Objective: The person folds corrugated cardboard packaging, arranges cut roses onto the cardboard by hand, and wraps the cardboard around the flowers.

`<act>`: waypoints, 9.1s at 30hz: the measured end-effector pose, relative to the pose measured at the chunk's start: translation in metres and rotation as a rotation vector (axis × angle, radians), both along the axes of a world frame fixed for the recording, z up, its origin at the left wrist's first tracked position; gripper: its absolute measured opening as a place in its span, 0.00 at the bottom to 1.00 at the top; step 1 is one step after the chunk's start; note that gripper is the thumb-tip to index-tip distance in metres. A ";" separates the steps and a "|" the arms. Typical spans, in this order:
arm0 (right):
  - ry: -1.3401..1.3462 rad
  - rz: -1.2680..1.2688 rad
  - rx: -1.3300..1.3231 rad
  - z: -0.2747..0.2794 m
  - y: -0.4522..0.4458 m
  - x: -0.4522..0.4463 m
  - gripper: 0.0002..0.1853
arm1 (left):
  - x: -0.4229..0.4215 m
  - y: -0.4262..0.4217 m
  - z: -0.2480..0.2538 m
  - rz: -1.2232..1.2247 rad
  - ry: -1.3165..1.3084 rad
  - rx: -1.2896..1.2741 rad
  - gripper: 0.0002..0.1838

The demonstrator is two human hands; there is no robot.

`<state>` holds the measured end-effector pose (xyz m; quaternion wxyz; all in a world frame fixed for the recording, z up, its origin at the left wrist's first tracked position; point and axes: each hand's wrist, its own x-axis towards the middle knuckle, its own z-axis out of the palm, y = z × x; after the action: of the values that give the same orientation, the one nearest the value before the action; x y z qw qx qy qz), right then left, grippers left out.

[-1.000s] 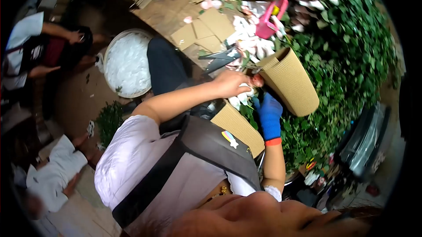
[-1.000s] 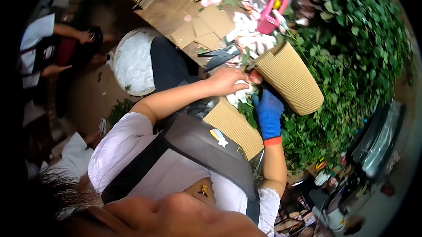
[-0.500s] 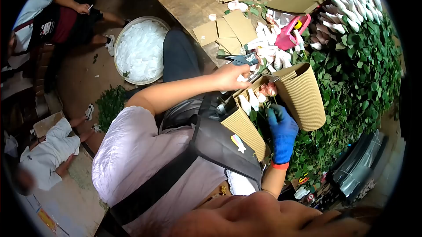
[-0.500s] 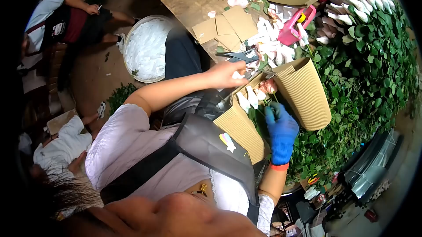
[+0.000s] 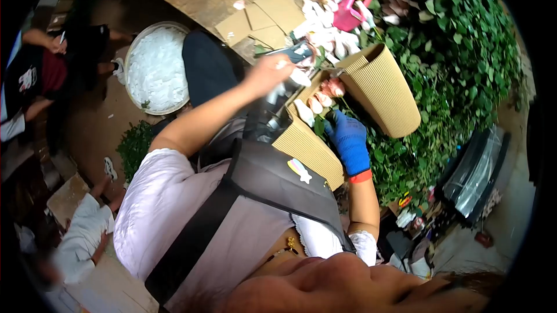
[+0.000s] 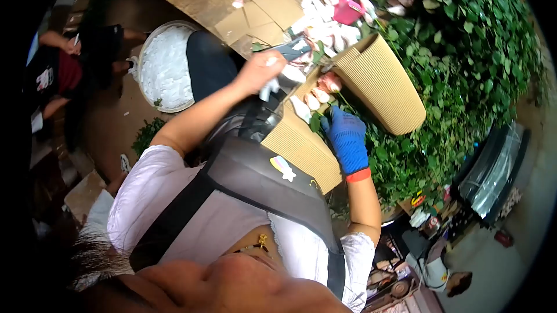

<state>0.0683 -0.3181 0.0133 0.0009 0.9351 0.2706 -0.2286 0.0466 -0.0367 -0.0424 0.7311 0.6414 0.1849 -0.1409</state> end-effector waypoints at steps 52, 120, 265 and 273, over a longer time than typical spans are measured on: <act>-0.071 -0.269 0.490 0.032 -0.027 -0.028 0.14 | 0.025 -0.089 0.079 -0.647 -1.234 0.801 0.10; -0.252 -0.305 -0.338 0.071 -0.223 -0.092 0.15 | -0.005 -0.028 0.033 -0.632 -0.134 0.102 0.11; -0.032 -0.036 0.276 0.026 -0.060 -0.014 0.33 | 0.055 -0.017 0.036 -0.790 -0.553 0.959 0.12; 0.057 0.042 0.087 0.039 -0.032 -0.013 0.24 | 0.042 -0.072 0.001 -1.033 -1.361 0.916 0.39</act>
<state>0.0549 -0.3501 0.0527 -0.0424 0.9216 0.2998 -0.2430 0.0887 -0.1092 -0.0418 0.2088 0.8106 -0.5454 0.0426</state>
